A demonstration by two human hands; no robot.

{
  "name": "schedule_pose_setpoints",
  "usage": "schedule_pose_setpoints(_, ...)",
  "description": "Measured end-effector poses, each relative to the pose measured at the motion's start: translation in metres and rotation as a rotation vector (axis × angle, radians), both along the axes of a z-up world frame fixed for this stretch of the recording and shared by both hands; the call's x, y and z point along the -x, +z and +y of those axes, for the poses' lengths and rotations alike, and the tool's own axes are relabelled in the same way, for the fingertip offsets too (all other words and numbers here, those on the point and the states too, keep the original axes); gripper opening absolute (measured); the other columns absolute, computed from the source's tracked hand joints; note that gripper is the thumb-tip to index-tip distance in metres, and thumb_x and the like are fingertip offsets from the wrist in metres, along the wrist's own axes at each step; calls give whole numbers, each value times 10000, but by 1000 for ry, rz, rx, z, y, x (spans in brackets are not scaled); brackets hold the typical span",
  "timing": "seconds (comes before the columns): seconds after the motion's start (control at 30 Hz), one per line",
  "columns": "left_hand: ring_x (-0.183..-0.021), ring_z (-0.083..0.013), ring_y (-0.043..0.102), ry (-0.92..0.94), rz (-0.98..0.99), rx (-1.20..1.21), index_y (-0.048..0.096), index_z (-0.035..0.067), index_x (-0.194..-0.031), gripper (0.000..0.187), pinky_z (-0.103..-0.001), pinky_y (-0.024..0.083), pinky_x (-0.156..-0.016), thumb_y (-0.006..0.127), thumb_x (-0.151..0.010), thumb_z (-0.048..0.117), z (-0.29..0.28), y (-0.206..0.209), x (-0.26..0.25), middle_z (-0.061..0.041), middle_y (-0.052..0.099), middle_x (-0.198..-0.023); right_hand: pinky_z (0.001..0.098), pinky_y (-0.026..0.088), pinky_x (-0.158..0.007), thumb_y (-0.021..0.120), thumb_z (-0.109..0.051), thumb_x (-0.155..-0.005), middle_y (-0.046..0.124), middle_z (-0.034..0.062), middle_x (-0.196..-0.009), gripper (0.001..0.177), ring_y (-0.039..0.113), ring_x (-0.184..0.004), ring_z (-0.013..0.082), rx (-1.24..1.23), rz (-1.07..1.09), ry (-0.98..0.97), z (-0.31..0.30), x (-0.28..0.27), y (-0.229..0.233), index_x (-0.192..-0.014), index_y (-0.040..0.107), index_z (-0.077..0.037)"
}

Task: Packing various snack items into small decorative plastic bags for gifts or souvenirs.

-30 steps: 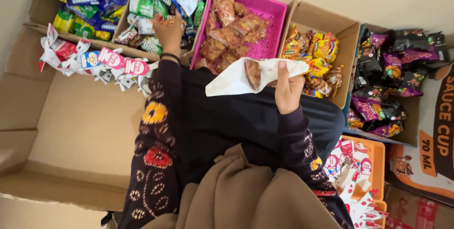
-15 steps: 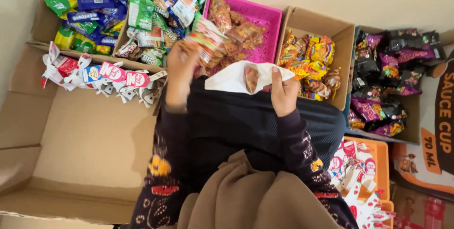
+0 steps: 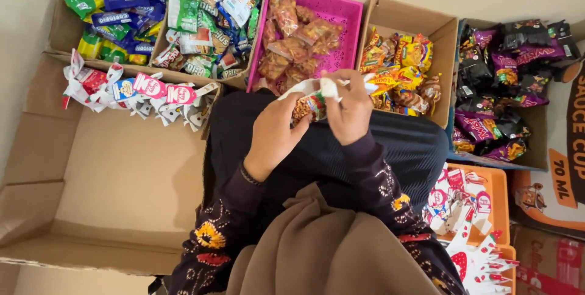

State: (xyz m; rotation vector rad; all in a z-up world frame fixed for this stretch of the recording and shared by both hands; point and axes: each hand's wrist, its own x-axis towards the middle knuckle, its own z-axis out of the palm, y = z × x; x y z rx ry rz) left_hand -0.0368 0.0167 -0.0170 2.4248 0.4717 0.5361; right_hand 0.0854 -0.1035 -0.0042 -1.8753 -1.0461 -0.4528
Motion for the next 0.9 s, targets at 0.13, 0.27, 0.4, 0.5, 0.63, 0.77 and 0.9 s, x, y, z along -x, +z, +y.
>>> schedule_pose_setpoints(0.13,-853,-382,741,38,-39,338,660,150,-1220,384,-483,599,-696,763,-860,235,9,-12,-4,-170,749,-881,393,601,-738,626,-174,-1010,618,99,-1250,260,684,-711,289,97,-103,39,1,20,-5,-1215,776,-120)
schedule_pose_setpoints(0.27,-737,-172,735,48,-173,845,710,126,-1080,270,-303,617,-636,797,-831,183,18,-30,-12,-92,764,-825,430,608,-777,567,-214,-1034,508,125,-1420,320,717,-808,296,113,-123,105,-1,29,-11,-1303,734,-161)
schedule_pose_setpoints(0.4,-761,-135,725,43,-297,1223,690,84,-1141,229,-298,646,-708,741,-919,100,20,-37,-12,-84,764,-942,398,589,-777,595,-219,-1027,447,186,-1454,345,686,-879,257,73,-144,150,-1,33,-20,-1344,719,-161)
schedule_pose_setpoints(0.5,-806,-137,713,33,-331,1067,689,70,-1159,239,-309,628,-731,736,-926,91,19,-46,-12,-103,765,-989,382,579,-765,594,-197,-1025,446,189,-1446,343,667,-891,252,38,-101,175,4,37,-20,-1336,722,-136)
schedule_pose_setpoints(0.63,-740,-307,763,222,-365,542,668,7,-1125,318,-332,632,-621,825,-858,77,10,-18,-4,-187,747,-915,334,568,-702,546,-153,-1053,483,181,-1425,326,642,-814,238,-47,-59,222,15,35,-15,-1309,732,-74)
schedule_pose_setpoints(0.77,-598,-176,628,327,-522,109,650,145,-1019,300,-263,547,-516,869,-846,252,16,-28,0,9,636,-818,305,542,-641,596,-71,-1006,579,187,-1297,270,613,-710,212,-142,30,224,24,29,-7,-1212,764,-16)
schedule_pose_setpoints(0.9,-781,-232,658,443,-722,127,691,111,-1054,174,-269,562,-589,769,-904,152,62,-28,15,-53,688,-946,360,528,-716,654,-33,-970,669,157,-1025,122,653,-749,274,-177,135,140,17,8,-25,-1048,743,-3)
